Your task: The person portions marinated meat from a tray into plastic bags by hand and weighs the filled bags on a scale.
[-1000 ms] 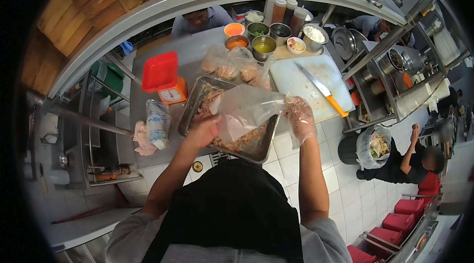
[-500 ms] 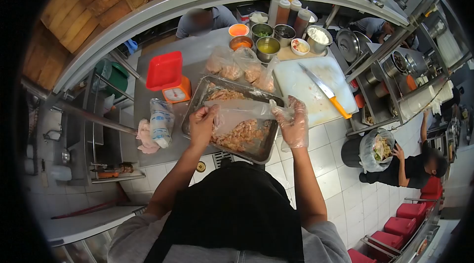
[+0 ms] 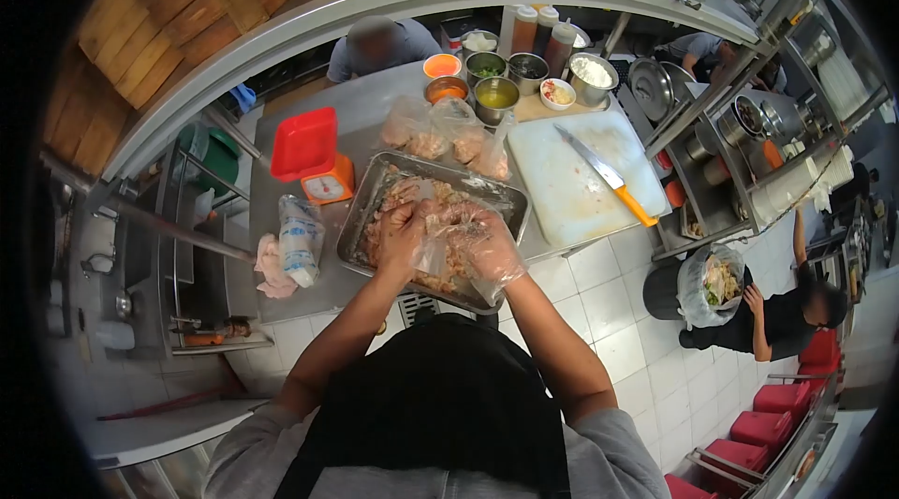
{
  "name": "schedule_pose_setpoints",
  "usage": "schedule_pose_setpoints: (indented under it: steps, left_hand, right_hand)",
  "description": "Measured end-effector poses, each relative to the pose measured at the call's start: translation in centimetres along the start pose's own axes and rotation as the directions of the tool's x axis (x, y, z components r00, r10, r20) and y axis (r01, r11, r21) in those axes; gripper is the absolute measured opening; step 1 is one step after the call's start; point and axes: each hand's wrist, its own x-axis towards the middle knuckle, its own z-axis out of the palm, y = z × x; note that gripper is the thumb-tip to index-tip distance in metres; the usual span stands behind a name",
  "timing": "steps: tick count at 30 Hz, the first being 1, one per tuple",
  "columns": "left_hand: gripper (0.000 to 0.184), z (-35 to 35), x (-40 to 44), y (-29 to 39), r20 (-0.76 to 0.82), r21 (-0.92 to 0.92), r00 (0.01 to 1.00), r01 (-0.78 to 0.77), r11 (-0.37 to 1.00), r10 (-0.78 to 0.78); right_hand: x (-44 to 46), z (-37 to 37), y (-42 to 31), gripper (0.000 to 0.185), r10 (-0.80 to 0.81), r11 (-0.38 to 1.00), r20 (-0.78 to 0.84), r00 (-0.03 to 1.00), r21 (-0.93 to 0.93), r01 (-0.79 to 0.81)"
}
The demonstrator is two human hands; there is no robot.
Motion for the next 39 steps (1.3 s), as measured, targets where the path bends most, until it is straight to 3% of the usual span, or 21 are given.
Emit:
schedule_pose_setpoints:
  steps: [7,11,13,16,17,20,23,26,27,30,32,34,35,37,39]
  left_hand:
    - [0.043,-2.4,0.2,-2.5,-0.051,0.036,0.998,-0.021,0.999,0.023]
    - [0.043,-4.7,-0.3,-1.2,-0.046,0.361,0.992,-0.097,0.927,0.122]
    - [0.043,-4.8,-0.4,-1.7,0.0,0.454,0.986,-0.148,0.879,0.167]
    - [0.041,-3.0,-1.4,-0.3,0.104,0.353,0.987,-0.153,0.923,0.124]
    - [0.04,-3.0,-1.5,-0.1,0.13,0.404,0.989,-0.123,0.906,0.076]
    - [0.04,-2.3,-2.0,1.2,0.095,0.28,0.995,-0.005,0.96,-0.022]
    - [0.035,-3.3,-1.9,1.0,0.114,0.239,0.993,0.015,0.971,-0.043]
    - [0.027,-5.6,-1.0,0.4,0.081,0.512,0.991,-0.135,0.848,0.109]
    - [0.022,-6.2,-1.1,0.8,0.061,0.521,0.988,-0.153,0.84,0.142]
    - [0.017,-7.3,-1.4,0.9,-0.105,0.286,0.994,0.06,0.956,-0.031]
    - [0.008,-7.1,-1.9,0.8,-0.128,-0.095,0.986,0.091,0.991,-0.103]
    - [0.013,-5.7,-2.5,2.1,-0.165,-0.424,0.971,0.089,0.901,-0.174]
    - [0.014,-5.8,-2.6,2.2,-0.154,-0.452,0.973,0.087,0.888,-0.174]
    - [0.018,-6.4,-2.8,2.4,-0.138,-0.507,0.974,0.086,0.858,-0.18]
    - [0.016,-7.2,-3.1,4.1,-0.022,-0.015,0.992,0.124,0.992,-0.124]
  right_hand:
    - [-0.8,0.5,1.6,0.017,0.07,0.99,-0.114,0.991,-0.112,-0.083]
    - [-0.8,-0.3,1.8,0.02,0.034,0.999,-0.182,0.983,-0.006,-0.035]
    - [-0.4,0.3,0.5,0.021,0.083,0.996,-0.091,0.992,0.047,-0.079]
    - [0.7,1.1,-0.3,0.021,0.125,0.986,0.042,0.991,0.11,-0.129]
    - [1.0,1.3,-0.4,0.021,0.134,0.981,0.087,0.987,0.128,-0.144]
    - [1.0,0.8,-0.3,0.019,0.123,0.983,0.11,0.986,0.124,-0.136]
    - [0.9,1.0,0.7,0.015,-0.025,1.0,0.027,0.999,0.015,0.024]
    - [0.0,0.6,0.6,0.014,0.103,0.989,-0.204,0.974,-0.082,-0.122]
    - [0.0,0.3,0.9,0.014,0.032,0.978,-0.213,0.977,-0.195,-0.074]
    - [-0.6,-0.3,1.4,0.016,-0.151,0.874,-0.185,0.971,-0.483,0.044]
    - [-1.0,0.8,0.3,0.019,-0.239,0.786,-0.121,0.964,-0.607,0.119]
    - [-0.9,1.2,1.1,0.026,-0.22,0.692,-0.1,0.97,-0.717,0.083]
    - [-0.8,1.4,1.4,0.03,-0.21,0.639,-0.091,0.973,-0.767,0.066]
    - [0.0,1.5,0.8,0.033,-0.164,0.681,-0.182,0.97,-0.732,-0.022]
    - [1.4,1.6,1.2,0.032,-0.136,0.77,-0.248,0.959,-0.636,-0.055]
